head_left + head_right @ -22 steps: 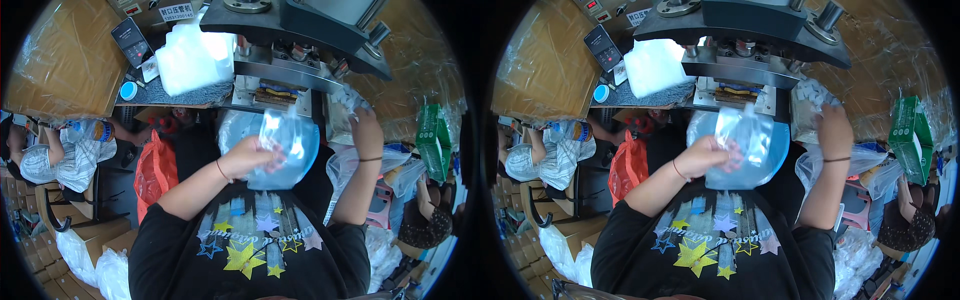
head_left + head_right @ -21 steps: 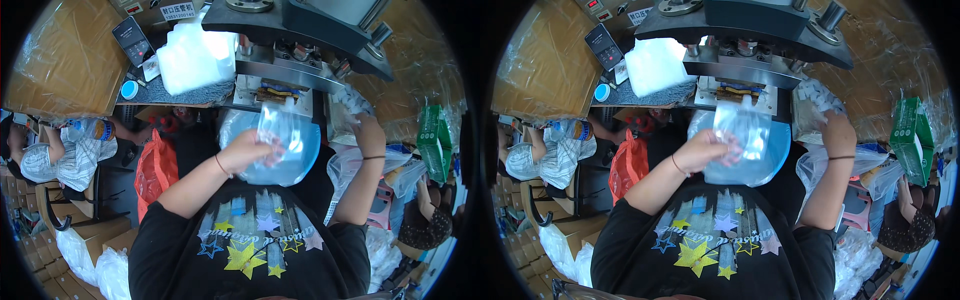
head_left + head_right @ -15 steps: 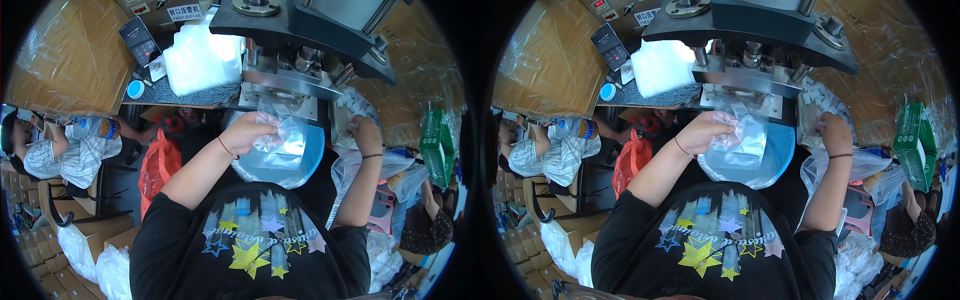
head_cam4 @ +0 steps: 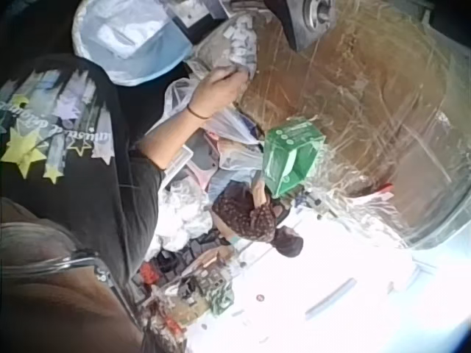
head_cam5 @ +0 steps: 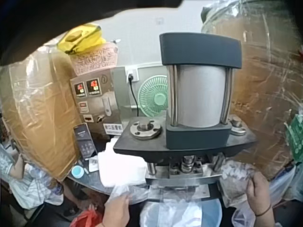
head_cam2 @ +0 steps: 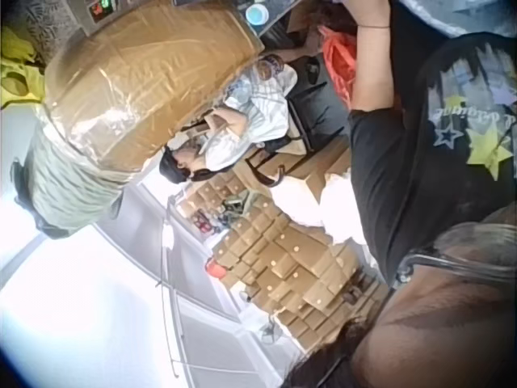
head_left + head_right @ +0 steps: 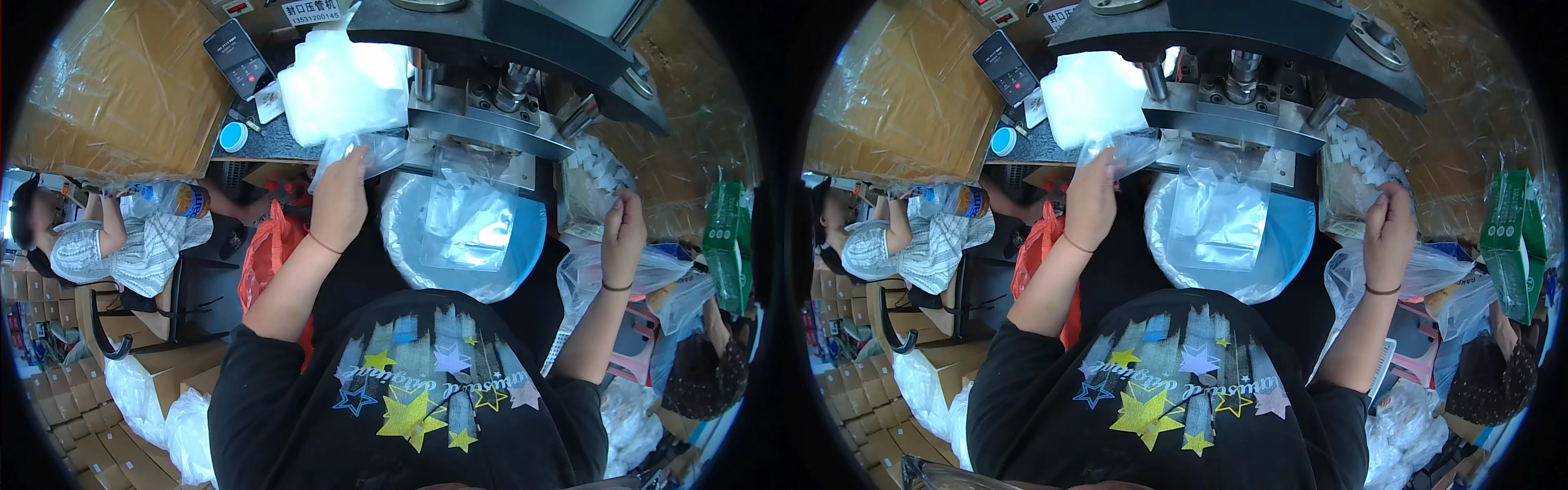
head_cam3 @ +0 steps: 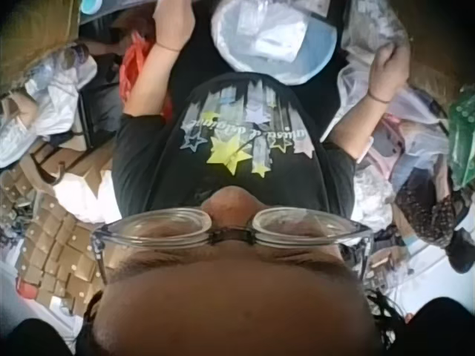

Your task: The person fits plastic spouts into plastic pouches by hand and seals them using a sealing machine, occasionally tapping a smartphone screen.

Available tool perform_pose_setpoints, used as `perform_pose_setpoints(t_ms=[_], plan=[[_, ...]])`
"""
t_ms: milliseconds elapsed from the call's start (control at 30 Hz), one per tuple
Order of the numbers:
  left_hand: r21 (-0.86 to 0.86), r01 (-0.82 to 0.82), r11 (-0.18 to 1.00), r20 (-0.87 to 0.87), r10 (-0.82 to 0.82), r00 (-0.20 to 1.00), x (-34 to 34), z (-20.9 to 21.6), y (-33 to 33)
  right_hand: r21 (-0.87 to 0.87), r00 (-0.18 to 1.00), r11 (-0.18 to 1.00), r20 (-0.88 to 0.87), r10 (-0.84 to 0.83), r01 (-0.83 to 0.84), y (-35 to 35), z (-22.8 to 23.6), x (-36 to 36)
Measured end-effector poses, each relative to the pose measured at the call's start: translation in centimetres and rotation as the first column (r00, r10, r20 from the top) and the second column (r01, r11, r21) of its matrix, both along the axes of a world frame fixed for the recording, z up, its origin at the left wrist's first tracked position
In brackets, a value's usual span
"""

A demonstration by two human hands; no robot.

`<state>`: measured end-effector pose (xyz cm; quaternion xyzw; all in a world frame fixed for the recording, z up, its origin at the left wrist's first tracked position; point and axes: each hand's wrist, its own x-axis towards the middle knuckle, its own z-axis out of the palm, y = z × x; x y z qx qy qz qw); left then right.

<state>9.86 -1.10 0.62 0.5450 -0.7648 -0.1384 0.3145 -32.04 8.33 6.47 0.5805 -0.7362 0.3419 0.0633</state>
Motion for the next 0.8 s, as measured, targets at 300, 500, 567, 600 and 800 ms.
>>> perform_pose_setpoints(t_ms=[300, 500, 567, 600, 800], plan=[[0.269, 0.506, 0.819, -0.742, -0.159, 0.651, -4.4, 1.7, 3.9, -0.057, 0.673, 0.780, 0.470, 0.572, -0.623, -0.7, 2.7, 10.2], [0.373, 0.590, 0.716, -0.738, -0.157, 0.657, -6.0, 3.0, 5.3, -0.133, 0.622, 0.768, 0.508, 0.596, -0.626, -0.8, 3.4, 9.9], [0.385, 0.593, 0.707, -0.689, -0.207, 0.694, -6.4, 2.8, 5.7, -0.151, 0.632, 0.748, 0.444, 0.635, -0.646, -0.7, 3.2, 9.8], [0.400, 0.623, 0.672, -0.740, -0.165, 0.652, -6.9, 2.6, 5.9, -0.147, 0.634, 0.750, 0.445, 0.632, -0.645, -0.6, 3.3, 9.8], [0.425, 0.701, 0.572, -0.772, -0.174, 0.611, -8.0, 2.5, 6.7, -0.141, 0.637, 0.701, 0.321, 0.700, -0.699, -1.5, 3.6, 10.7]])
